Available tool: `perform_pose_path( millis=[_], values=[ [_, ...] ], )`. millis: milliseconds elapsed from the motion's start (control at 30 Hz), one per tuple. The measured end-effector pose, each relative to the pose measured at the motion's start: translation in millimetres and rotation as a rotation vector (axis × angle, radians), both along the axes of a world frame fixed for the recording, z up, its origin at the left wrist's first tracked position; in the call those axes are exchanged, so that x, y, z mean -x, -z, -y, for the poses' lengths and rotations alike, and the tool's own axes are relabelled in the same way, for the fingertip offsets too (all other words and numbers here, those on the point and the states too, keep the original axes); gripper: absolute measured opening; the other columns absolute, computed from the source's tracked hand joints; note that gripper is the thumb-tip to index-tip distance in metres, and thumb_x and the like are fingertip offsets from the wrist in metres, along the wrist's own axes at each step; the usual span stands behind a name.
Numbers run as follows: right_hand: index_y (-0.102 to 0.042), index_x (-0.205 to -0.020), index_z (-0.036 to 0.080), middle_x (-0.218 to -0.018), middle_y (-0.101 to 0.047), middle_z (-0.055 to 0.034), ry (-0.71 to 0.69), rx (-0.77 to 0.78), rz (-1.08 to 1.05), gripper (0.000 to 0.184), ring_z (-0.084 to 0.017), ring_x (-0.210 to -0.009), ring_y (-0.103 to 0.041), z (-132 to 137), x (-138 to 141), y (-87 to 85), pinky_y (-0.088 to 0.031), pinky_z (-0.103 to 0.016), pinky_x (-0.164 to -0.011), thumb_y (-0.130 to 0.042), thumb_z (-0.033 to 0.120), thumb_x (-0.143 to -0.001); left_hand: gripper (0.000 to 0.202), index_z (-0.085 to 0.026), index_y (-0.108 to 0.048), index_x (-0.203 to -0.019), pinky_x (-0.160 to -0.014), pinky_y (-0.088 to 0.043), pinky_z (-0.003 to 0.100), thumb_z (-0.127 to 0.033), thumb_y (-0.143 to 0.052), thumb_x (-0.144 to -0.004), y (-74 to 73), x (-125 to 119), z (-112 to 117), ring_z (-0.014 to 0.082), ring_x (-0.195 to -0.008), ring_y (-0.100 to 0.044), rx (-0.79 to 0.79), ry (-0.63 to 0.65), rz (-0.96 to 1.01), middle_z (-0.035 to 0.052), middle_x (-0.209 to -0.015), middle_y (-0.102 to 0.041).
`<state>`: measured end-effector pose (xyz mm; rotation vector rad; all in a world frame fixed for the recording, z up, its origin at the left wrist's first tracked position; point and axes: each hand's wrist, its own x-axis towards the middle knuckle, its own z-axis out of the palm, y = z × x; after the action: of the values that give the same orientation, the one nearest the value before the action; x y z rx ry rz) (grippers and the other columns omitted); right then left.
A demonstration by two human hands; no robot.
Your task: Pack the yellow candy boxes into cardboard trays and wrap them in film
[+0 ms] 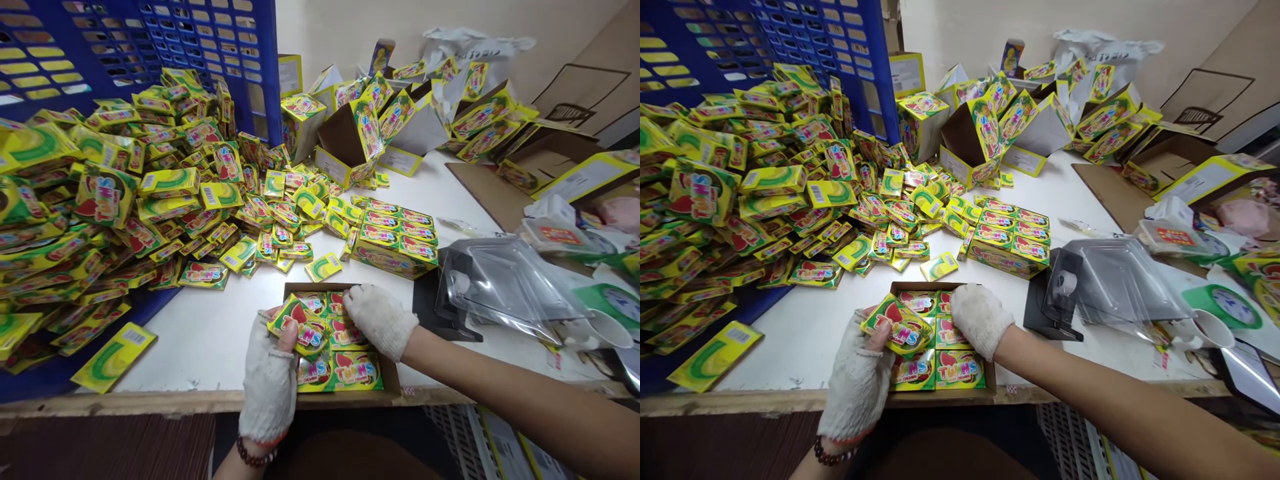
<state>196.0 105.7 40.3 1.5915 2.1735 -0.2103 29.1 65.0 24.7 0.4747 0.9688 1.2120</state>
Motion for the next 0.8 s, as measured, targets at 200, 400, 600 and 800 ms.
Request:
perform_pose_path(
  millis=[200, 400, 600, 800],
  values=[
    [-0.070, -0.103, 0.008, -0.109, -0.063, -0.0214, -0.006, 0.130, 0.011, 0.027, -0.027, -0.095, -0.065, -7, -2, 13.0, -0.051, -0.030, -0.070, -0.053, 0.007, -0.082, 0.030, -0.021, -0.060, -0.103, -0.072, -0.057, 0.022, -0.035, -0.073, -0.079, -3.4, 6, -3, 0.0135, -0.081, -0.066, -0.012, -0.051, 0.005, 0.0023, -0.094, -0.067],
    [-0.059, -0.126, 0.019, -0.111, -0.069, -0.0074, 0.124, 0.065, -0.846, 0.037, -0.019, -0.097, -0.064, -5, -2, -26.3, -0.049, -0.031, -0.086, -0.050, 0.033, -0.092, 0.028, -0.020, -0.062, -0.095, -0.076, -0.056, 0.025, -0.037, -0.075, -0.077, -10.8, 5, -15, 0.0142, -0.082, -0.066, -0.156, -0.011, 0.014, 0.0030, -0.091, -0.068],
    [-0.062, -0.123, 0.019, -0.117, -0.068, -0.0075, 0.138, 0.090, -0.800, 0.035, -0.021, -0.105, -0.062, -10, 2, -20.4, -0.045, -0.033, -0.092, -0.048, 0.026, -0.091, 0.049, -0.022, -0.061, -0.116, -0.092, -0.053, 0.031, -0.050, -0.072, -0.078, 2.1, 29, -31, 0.0191, -0.105, -0.064, -0.213, -0.228, -0.225, 0.0073, -0.119, -0.062],
    [-0.066, -0.110, 0.018, -0.109, -0.065, -0.0086, 0.127, 0.160, -0.541, 0.025, -0.021, -0.097, -0.059, -10, 23, 16.2, -0.042, -0.030, -0.081, -0.052, 0.029, -0.092, 0.051, -0.022, -0.061, -0.119, -0.102, -0.045, 0.038, -0.058, -0.061, -0.082, 43.0, 56, -17, 0.0236, -0.121, -0.056, -0.111, -0.064, -0.416, 0.0103, -0.129, -0.059]
  ],
)
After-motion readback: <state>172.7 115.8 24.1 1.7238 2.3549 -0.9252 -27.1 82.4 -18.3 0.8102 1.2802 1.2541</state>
